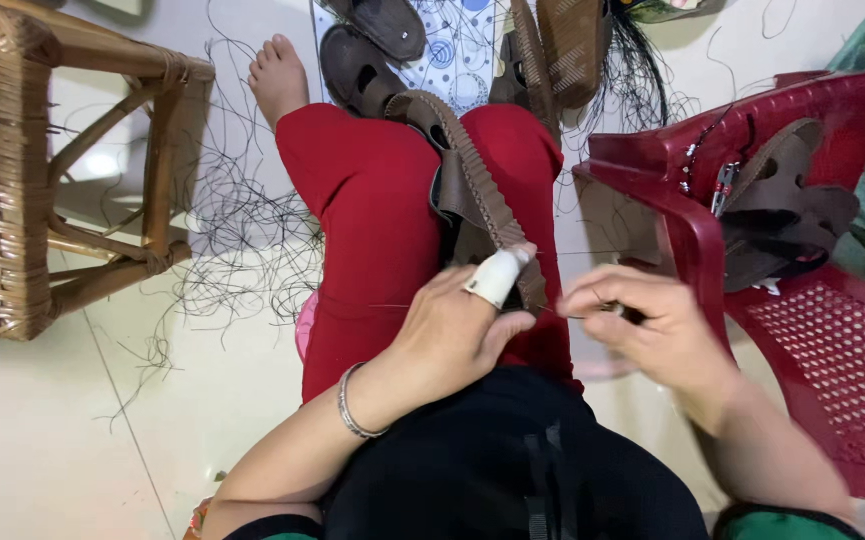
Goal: The person sits on the floor and sews a brown sandal using a needle and thread. They repeatedly pull the thread through the sole and upper, occasionally adjusting the sandal's position on their lap.
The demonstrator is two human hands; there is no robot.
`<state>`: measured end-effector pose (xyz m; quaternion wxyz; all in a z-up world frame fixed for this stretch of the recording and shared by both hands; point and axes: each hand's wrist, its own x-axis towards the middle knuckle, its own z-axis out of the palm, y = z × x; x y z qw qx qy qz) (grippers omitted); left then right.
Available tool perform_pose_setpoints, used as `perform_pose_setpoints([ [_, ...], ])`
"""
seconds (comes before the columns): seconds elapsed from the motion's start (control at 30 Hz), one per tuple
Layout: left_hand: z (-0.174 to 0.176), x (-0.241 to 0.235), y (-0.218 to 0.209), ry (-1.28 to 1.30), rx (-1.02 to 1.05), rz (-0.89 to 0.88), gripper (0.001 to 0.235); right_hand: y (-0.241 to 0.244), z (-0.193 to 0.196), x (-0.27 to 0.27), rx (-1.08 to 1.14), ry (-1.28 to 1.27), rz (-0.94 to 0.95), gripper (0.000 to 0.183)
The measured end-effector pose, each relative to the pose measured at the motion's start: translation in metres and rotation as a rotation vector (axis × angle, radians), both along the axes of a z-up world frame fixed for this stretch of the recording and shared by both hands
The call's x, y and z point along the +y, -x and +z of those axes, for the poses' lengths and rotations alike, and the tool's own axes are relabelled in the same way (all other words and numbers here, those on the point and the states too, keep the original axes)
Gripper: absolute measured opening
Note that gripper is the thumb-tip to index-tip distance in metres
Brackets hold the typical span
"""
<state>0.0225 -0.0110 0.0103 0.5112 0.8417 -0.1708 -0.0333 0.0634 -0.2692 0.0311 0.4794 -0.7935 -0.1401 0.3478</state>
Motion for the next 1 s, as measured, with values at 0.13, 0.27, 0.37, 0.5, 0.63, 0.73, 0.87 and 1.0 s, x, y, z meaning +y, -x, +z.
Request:
perform_pose_setpoints([
  [0.13,-0.019,-0.004,0.016,0.236,0.213,0.275,0.032,0.023,-0.011,0.023,0.110,-0.433,-0.313,0.042],
  [0.27,-0.023,-0.002,0.025,0.319,0.151,0.417,0.027,0.017,0.014,0.033,0.246,-0.525,-0.199,0.041],
  [0.37,-0.014,0.015,0.023,0.596,0.299,0.485,0.036,0.006,0.019,0.024,0.333,-0.538,-0.026,0.027],
  [0.5,0.022,0.016,0.029,0.701,0.495,0.401,0.044,0.013,0.012,0.044,0.030,-0.415,0.023,0.025],
  [0.63,0.037,0.016,0.035,0.549,0.431,0.251,0.039,0.036,-0.009,0.057,-0.697,-0.067,0.129,0.017],
  [0.73,0.025,0.023,0.038,0.448,0.483,0.325,0.036,0.029,-0.037,0.015,-0.807,0.127,-0.066,0.005],
  [0.87,0.004,0.051,0.042,0.150,0.714,0.240,0.021,-0.033,-0.035,-0.081,-1.208,0.465,-0.371,0.021],
  [1.0,-0.023,0.055,0.057,-0.251,0.575,-0.191,0.053,-0.064,-0.078,-0.206,-0.905,0.473,-0.577,0.015],
])
